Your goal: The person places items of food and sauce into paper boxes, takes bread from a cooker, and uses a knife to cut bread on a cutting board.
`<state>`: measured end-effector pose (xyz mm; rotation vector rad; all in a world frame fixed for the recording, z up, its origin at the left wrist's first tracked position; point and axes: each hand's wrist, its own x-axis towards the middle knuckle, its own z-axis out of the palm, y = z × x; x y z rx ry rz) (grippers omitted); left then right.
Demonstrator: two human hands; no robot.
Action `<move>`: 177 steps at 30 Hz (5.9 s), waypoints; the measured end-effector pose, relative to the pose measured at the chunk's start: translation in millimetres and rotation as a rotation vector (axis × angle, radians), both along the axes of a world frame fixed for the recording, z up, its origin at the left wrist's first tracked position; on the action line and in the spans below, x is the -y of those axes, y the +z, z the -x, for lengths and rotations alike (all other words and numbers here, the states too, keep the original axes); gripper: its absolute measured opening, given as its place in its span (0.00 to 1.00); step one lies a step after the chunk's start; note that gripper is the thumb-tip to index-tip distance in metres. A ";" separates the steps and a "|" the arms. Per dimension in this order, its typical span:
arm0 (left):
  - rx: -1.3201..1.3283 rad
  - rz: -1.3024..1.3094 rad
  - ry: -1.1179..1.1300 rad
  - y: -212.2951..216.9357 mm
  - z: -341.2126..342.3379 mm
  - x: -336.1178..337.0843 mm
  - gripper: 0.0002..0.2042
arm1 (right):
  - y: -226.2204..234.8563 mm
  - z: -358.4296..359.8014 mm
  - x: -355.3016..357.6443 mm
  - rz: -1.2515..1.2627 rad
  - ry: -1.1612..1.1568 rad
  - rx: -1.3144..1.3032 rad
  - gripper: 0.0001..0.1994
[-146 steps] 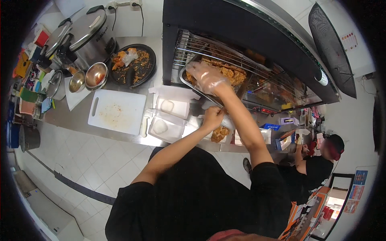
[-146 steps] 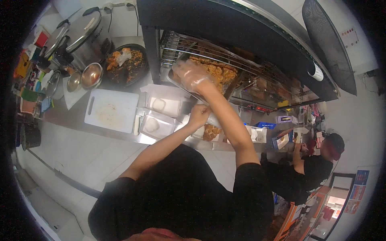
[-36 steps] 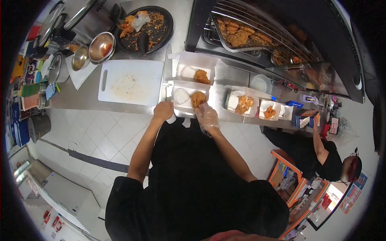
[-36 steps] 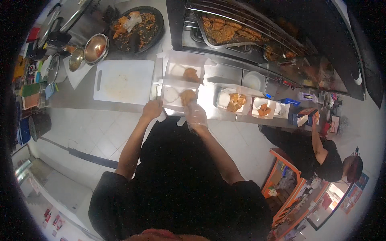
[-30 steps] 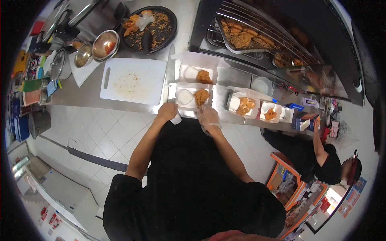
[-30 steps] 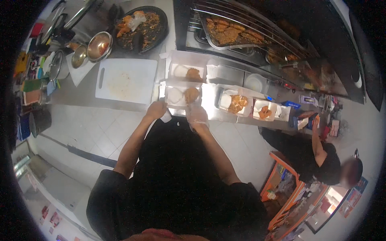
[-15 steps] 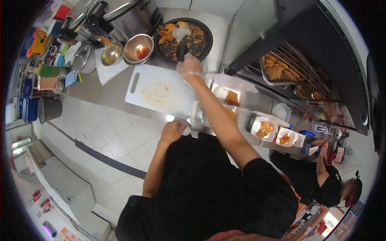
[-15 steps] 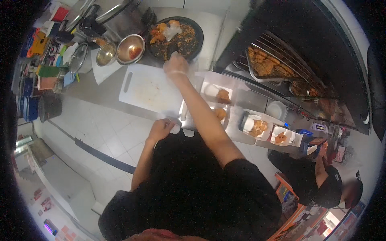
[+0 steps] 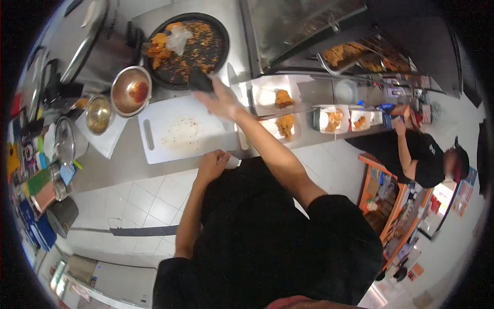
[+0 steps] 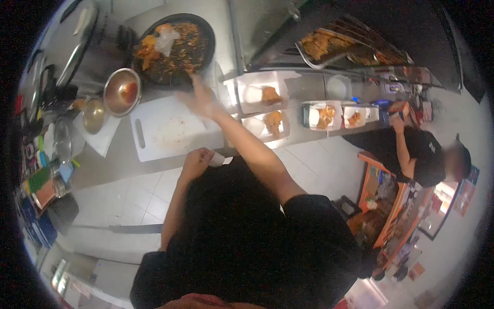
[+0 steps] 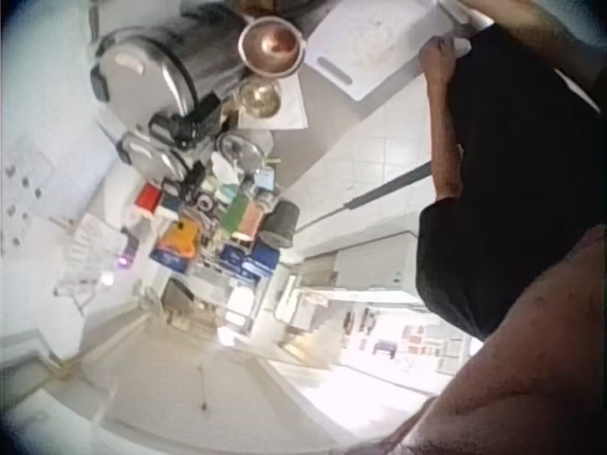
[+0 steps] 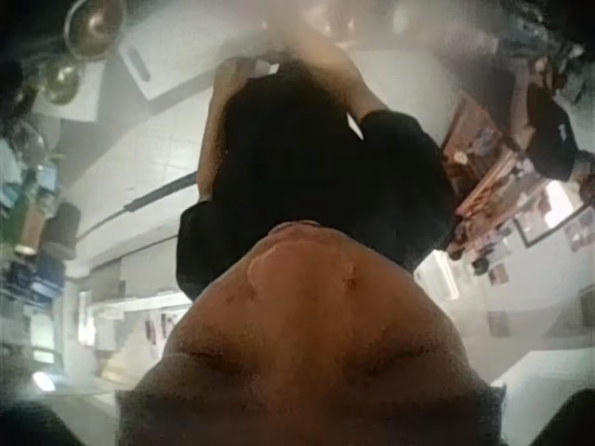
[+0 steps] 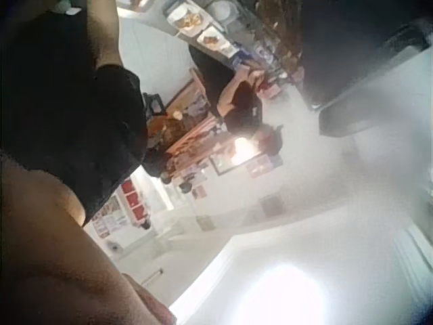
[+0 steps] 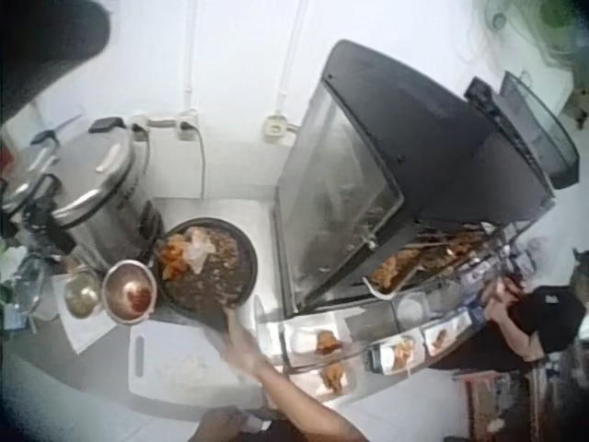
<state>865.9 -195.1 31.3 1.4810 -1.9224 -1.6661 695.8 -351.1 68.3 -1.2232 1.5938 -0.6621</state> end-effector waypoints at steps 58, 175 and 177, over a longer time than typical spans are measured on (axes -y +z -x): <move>0.233 0.232 -0.437 101.9 135.0 52.1 0.16 | 38.8 233.1 -249.4 -0.358 -0.244 -0.520 0.36; 0.564 1.008 -0.661 -32.1 225.5 13.5 0.09 | -64.9 377.3 -407.9 -0.275 -0.446 0.163 0.13; 0.661 0.896 -0.596 -35.1 224.3 11.2 0.09 | -59.1 370.8 -408.2 -0.272 -0.458 0.172 0.14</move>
